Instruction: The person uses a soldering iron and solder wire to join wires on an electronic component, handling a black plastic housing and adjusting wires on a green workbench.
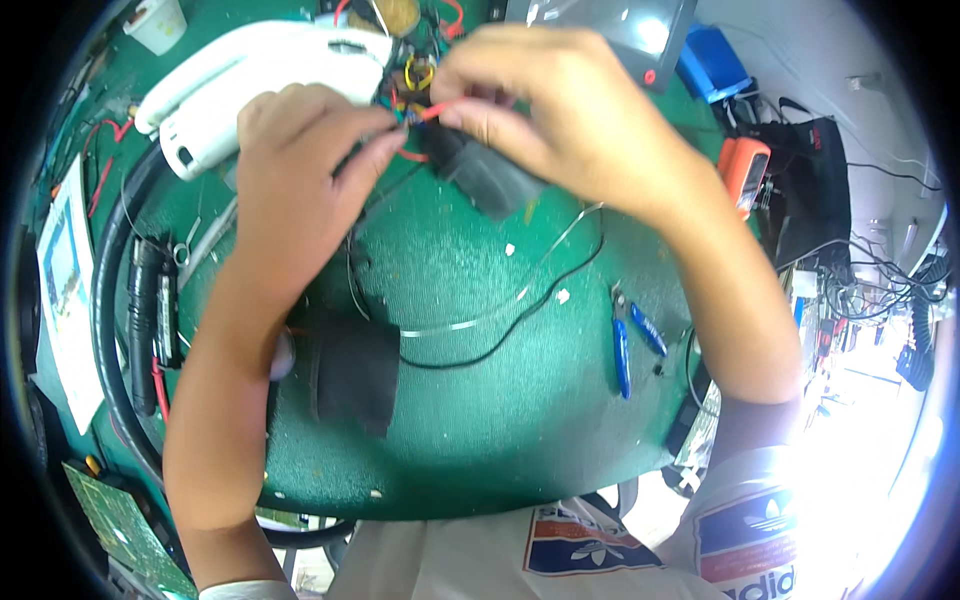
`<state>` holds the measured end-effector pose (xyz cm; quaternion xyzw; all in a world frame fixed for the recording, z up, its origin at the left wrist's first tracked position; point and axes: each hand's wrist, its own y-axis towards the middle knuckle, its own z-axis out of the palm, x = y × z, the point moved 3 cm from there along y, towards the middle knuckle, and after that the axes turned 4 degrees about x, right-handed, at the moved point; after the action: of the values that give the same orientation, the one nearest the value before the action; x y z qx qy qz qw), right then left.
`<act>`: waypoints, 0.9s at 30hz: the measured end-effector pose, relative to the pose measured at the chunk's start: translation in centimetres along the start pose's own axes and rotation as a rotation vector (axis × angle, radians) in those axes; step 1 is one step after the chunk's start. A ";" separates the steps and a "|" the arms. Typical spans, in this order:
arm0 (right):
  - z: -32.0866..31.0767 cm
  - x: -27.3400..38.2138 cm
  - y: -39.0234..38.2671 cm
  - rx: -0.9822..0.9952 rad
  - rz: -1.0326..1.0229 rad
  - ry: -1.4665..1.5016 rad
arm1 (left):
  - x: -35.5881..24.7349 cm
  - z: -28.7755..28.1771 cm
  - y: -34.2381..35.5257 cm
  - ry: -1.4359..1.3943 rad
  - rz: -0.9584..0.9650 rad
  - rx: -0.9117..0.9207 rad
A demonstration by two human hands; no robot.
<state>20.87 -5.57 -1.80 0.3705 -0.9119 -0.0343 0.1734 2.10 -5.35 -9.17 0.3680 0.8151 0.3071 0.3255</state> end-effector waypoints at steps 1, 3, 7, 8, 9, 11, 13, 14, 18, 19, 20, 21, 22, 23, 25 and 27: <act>0.0 0.0 0.2 -0.040 -0.056 0.033 | 0.0 -0.1 0.1 -0.007 0.005 0.001; -0.3 0.1 0.4 -0.024 -0.069 0.054 | 0.0 -0.2 0.1 -0.018 -0.002 0.021; 0.1 0.0 0.5 -0.031 -0.046 0.120 | -0.1 -0.4 0.1 -0.041 -0.007 -0.002; -0.1 0.1 0.7 -0.037 -0.060 0.100 | 0.0 -0.4 0.2 -0.042 -0.007 -0.015; -0.1 0.1 0.7 -0.042 -0.054 0.099 | -0.1 -0.3 0.1 -0.050 -0.011 -0.018; -0.2 0.1 0.6 -0.051 -0.041 0.096 | -0.1 -0.3 0.2 -0.051 -0.014 -0.024; -0.1 0.2 0.7 -0.039 -0.038 0.109 | -0.1 -0.3 0.2 -0.049 -0.018 -0.023; -0.1 0.4 0.8 -0.037 -0.034 0.125 | -0.1 -0.3 0.2 -0.046 -0.019 -0.021; 0.2 0.7 1.4 -0.058 -0.076 0.108 | 0.0 -0.4 0.1 -0.044 -0.027 -0.015; 0.2 0.8 1.5 -0.050 -0.086 0.110 | 0.0 -0.4 0.1 -0.044 -0.029 -0.015; 0.1 0.8 1.5 -0.043 -0.097 0.112 | 0.0 -0.4 0.1 -0.047 -0.031 -0.011; 0.1 0.8 1.6 -0.034 -0.107 0.112 | 0.0 -0.4 0.1 -0.052 -0.034 -0.009; 0.1 0.8 1.6 -0.029 -0.079 0.157 | -0.1 -0.3 0.1 -0.057 -0.037 -0.007; 0.2 0.8 1.5 -0.024 -0.051 0.202 | -0.1 -0.3 0.2 -0.060 -0.033 -0.015; 0.5 0.8 1.5 -0.004 -0.016 0.242 | 0.0 -0.2 0.1 -0.065 -0.029 -0.024; 0.7 0.8 1.6 0.027 -0.004 0.229 | 0.0 -0.2 0.1 -0.045 -0.033 -0.009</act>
<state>19.03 -4.99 -1.97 0.3760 -0.8857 0.0205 0.2714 1.95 -5.34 -9.02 0.3598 0.8121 0.2970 0.3504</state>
